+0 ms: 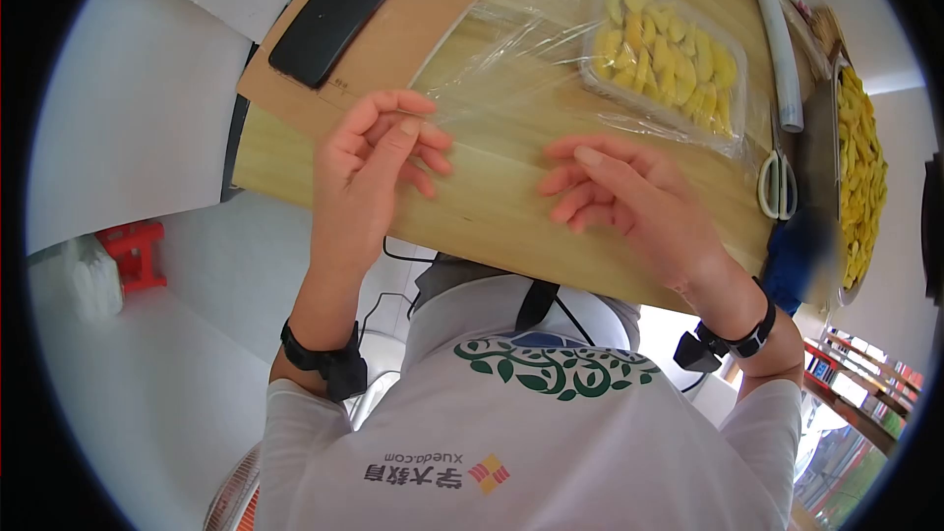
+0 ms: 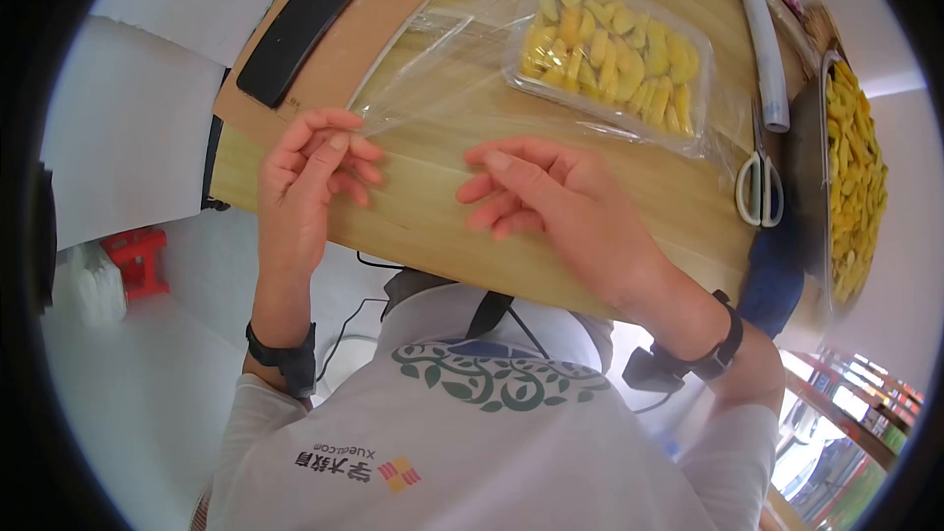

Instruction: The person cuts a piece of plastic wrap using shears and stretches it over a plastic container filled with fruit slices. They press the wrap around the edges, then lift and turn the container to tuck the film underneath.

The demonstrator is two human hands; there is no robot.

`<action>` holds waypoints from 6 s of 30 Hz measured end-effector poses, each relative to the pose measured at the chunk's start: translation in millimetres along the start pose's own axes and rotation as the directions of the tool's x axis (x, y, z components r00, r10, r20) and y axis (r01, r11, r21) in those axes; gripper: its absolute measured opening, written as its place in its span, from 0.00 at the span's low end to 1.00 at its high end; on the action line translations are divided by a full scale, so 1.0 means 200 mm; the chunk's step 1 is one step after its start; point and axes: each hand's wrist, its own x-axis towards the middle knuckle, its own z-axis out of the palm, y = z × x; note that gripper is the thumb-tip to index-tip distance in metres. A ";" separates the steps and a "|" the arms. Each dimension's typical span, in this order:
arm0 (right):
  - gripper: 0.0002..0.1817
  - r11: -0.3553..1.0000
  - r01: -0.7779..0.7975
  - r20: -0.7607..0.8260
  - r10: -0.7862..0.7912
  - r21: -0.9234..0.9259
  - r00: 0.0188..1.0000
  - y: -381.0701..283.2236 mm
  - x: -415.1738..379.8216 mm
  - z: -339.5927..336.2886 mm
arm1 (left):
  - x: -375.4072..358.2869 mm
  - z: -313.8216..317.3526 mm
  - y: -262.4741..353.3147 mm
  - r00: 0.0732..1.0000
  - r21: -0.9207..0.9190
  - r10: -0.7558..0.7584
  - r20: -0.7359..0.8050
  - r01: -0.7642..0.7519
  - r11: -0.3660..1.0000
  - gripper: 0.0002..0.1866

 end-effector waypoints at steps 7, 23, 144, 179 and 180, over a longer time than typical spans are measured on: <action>0.19 0.804 -0.100 -0.110 0.202 0.586 0.973 0.04 0.09 0.10 | 0.03 -0.02 0.01 0.999 0.060 0.017 0.031 -0.019 0.998 0.09; 0.17 0.933 -0.020 -0.216 0.103 0.359 0.971 0.11 0.14 0.15 | 0.11 0.01 0.02 0.998 0.013 0.040 -0.058 -0.039 0.999 0.09; 0.12 0.954 -0.124 -0.507 0.253 0.274 0.824 0.10 -0.11 -0.29 | 0.24 0.42 -0.07 0.982 -0.431 -0.176 0.066 0.187 0.883 0.11; 0.24 0.502 0.134 -0.129 -0.045 0.855 0.991 0.17 0.03 -0.23 | 0.27 0.29 -0.02 0.974 -0.436 -0.215 0.076 0.226 0.871 0.09; 0.24 0.478 0.141 -0.139 -0.039 0.867 0.989 0.16 0.03 -0.22 | 0.26 0.29 -0.02 0.974 -0.414 -0.219 0.065 0.226 0.882 0.09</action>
